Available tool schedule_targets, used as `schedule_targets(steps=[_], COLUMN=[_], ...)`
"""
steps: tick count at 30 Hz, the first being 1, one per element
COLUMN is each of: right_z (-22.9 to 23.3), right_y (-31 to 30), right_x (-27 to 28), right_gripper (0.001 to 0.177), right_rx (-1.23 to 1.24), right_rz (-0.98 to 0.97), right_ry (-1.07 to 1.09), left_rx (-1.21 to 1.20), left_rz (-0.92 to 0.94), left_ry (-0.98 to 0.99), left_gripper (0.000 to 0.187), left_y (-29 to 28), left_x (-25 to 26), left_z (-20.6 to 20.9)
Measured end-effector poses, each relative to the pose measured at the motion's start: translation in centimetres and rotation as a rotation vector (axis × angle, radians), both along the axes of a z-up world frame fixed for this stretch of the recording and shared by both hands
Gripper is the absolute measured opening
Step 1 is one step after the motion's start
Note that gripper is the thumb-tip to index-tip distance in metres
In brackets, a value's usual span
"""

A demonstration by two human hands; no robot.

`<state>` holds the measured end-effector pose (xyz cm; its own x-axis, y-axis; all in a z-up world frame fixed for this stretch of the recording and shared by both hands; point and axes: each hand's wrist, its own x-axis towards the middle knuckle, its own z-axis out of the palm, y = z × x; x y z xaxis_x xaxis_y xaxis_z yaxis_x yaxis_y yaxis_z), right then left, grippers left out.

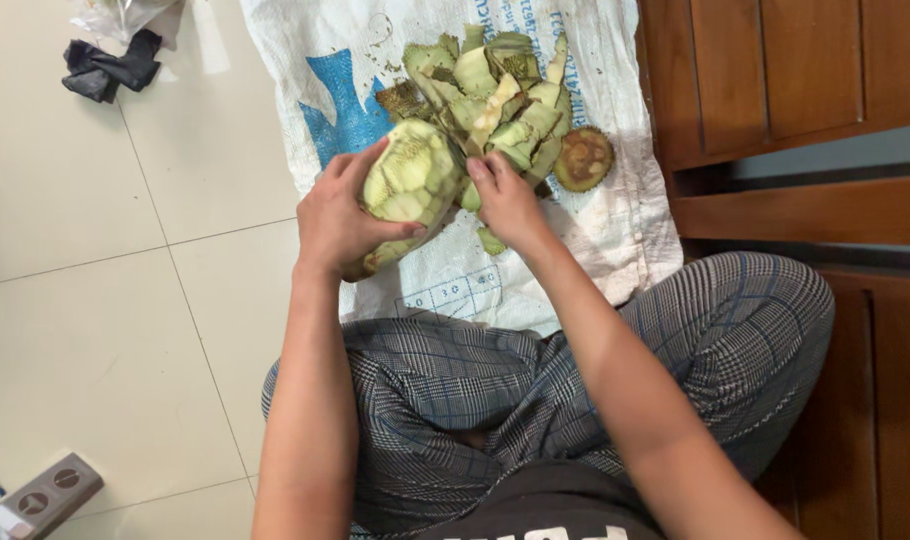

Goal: The person sits on the floor and uses a knife to peel the outer skin of a large green fruit. They rotate the fruit and remove the skin in strips, placing the peels onto a white sack on the floor.

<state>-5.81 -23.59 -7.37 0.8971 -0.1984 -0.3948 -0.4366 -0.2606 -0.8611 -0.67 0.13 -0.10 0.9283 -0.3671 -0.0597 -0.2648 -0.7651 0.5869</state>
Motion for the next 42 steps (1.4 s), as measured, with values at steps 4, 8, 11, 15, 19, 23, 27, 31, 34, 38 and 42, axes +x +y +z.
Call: schedule_targets(steps=[4, 8, 11, 15, 19, 23, 27, 31, 34, 38, 42], right_z=[0.3, 0.4, -0.2, -0.5, 1.2, -0.4, -2.3, 1.3, 4.3, 1.8, -0.7], right_y=[0.1, -0.5, -0.9, -1.0, 0.1, -1.3, -1.2, -0.2, 0.2, -0.7, -0.9], right_x=[2.5, 2.0, -0.1, 1.2, 3.8, 0.2, 0.0, 2.6, 2.2, -0.3, 0.9], right_gripper=[0.038, 0.039, 0.04, 0.046, 0.045, 0.05, 0.049, 0.048, 0.048, 0.053, 0.056], right_rx=[0.1, 0.18, 0.113, -0.09, 0.098, -0.054, -0.251, -0.179, -0.082, -0.236, -0.295], right_rz=[0.008, -0.032, -0.021, 0.111, 0.015, 0.069, 0.086, 0.101, 0.061, 0.097, 0.126], right_ry=[-0.085, 0.045, 0.068, -0.166, 0.179, 0.029, -0.123, -0.027, 0.3, 0.068, 0.052], left_rx=[-0.011, -0.006, 0.009, 0.004, 0.02, 0.037, -0.003, -0.002, 0.019, 0.012, 0.008], left_rz=[0.018, 0.034, 0.016, 0.025, 0.036, 0.036, 0.033, 0.065, 0.09, 0.071, 0.082], left_ry=[0.014, 0.012, -0.012, -0.001, -0.006, 0.011, 0.0, 0.049, 0.069, 0.027, 0.038], left_gripper=[0.112, 0.111, 0.112, 0.111, 0.113, 0.115, 0.112, 0.112, 0.111, 0.11, 0.111], left_y=[0.0, -0.2, -0.2, -0.1, -0.1, -0.2, -0.3, -0.3, -0.2, -0.3, -0.1], left_x=[-0.4, -0.5, -0.4, -0.4, -0.5, -0.6, -0.8, -0.9, -1.1, -1.2, -0.8], left_z=[0.3, 0.5, 0.3, 0.1, 0.3, 0.2, 0.3, 1.0, 1.2, 0.4, -0.1])
